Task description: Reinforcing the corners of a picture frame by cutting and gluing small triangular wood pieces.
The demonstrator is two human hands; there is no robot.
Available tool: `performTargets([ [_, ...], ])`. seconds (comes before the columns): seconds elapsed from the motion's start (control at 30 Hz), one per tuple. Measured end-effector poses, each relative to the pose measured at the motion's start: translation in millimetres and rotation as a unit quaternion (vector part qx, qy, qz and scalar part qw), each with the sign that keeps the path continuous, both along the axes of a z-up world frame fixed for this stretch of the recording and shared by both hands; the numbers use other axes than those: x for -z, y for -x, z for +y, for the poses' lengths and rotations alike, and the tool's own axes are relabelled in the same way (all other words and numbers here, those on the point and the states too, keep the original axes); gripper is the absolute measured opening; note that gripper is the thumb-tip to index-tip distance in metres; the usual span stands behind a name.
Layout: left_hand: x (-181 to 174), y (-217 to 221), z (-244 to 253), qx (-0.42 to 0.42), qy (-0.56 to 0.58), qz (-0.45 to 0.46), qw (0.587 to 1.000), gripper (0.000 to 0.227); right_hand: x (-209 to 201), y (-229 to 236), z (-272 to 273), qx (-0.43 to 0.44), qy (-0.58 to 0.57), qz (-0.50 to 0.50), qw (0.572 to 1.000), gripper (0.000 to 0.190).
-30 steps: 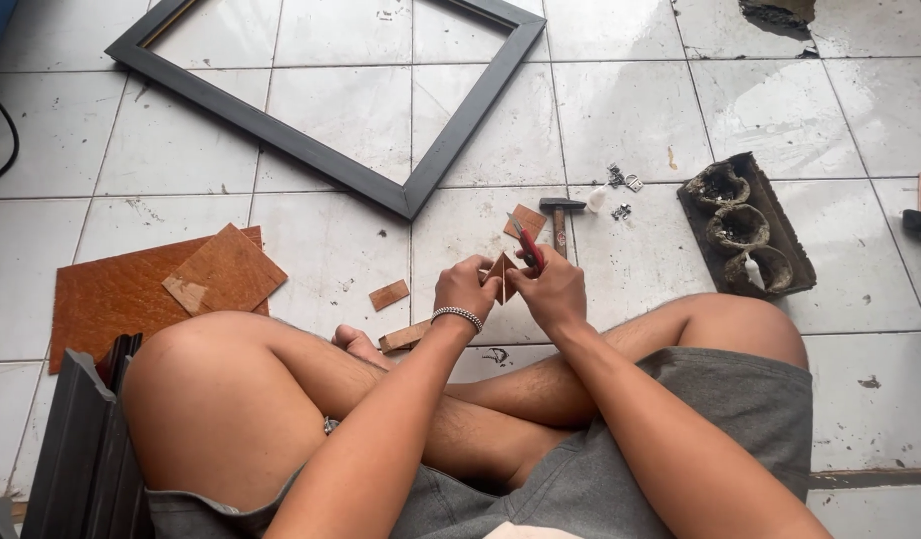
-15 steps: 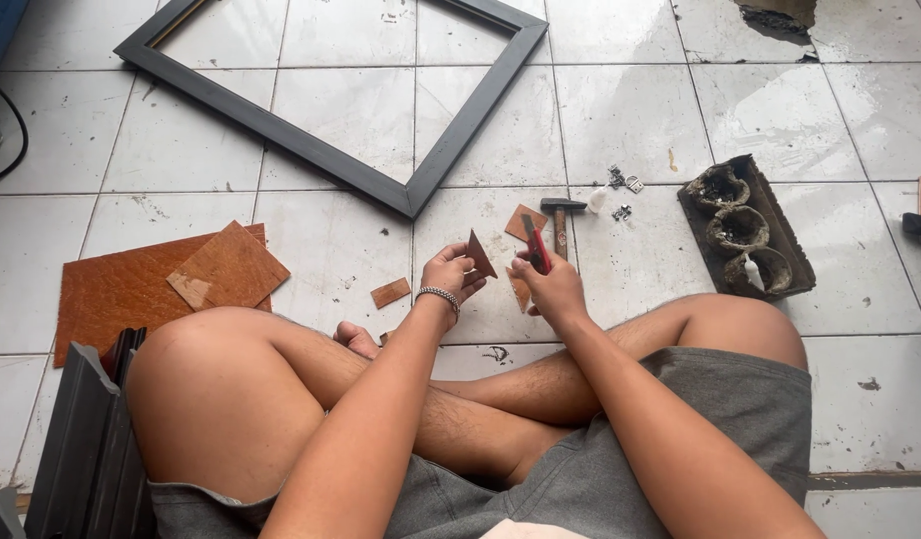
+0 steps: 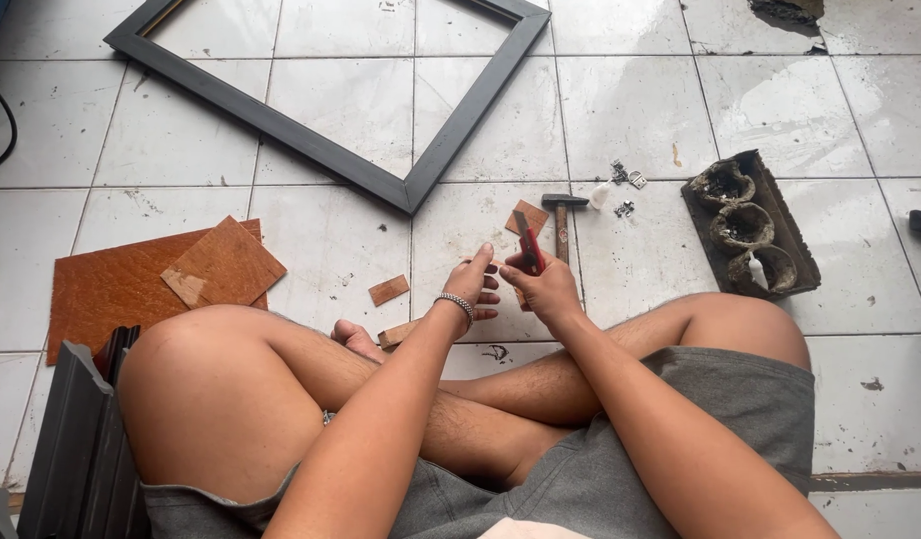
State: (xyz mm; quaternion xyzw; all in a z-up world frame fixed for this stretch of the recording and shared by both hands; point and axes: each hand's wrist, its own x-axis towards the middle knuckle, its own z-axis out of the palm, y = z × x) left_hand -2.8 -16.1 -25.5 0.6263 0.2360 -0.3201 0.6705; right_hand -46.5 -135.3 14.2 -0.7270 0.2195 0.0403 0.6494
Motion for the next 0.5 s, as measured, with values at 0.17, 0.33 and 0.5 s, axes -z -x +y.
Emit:
performTargets([
  [0.17, 40.7, -19.5, 10.4, -0.032, -0.072, -0.029, 0.997, 0.028, -19.6, 6.4, 6.5, -0.060, 0.053, 0.010, 0.997, 0.024],
  [0.33, 104.6, -44.2, 29.6, 0.014, -0.232, -0.031, 0.972, 0.032, -33.6, 19.2, 5.7, -0.235, 0.322, 0.054, 0.916, 0.027],
  [0.5, 76.5, -39.4, 24.4, 0.027, -0.272, -0.017, 0.962, 0.029, -65.5, 24.1, 17.7, -0.266, 0.387, 0.048, 0.881, 0.033],
])
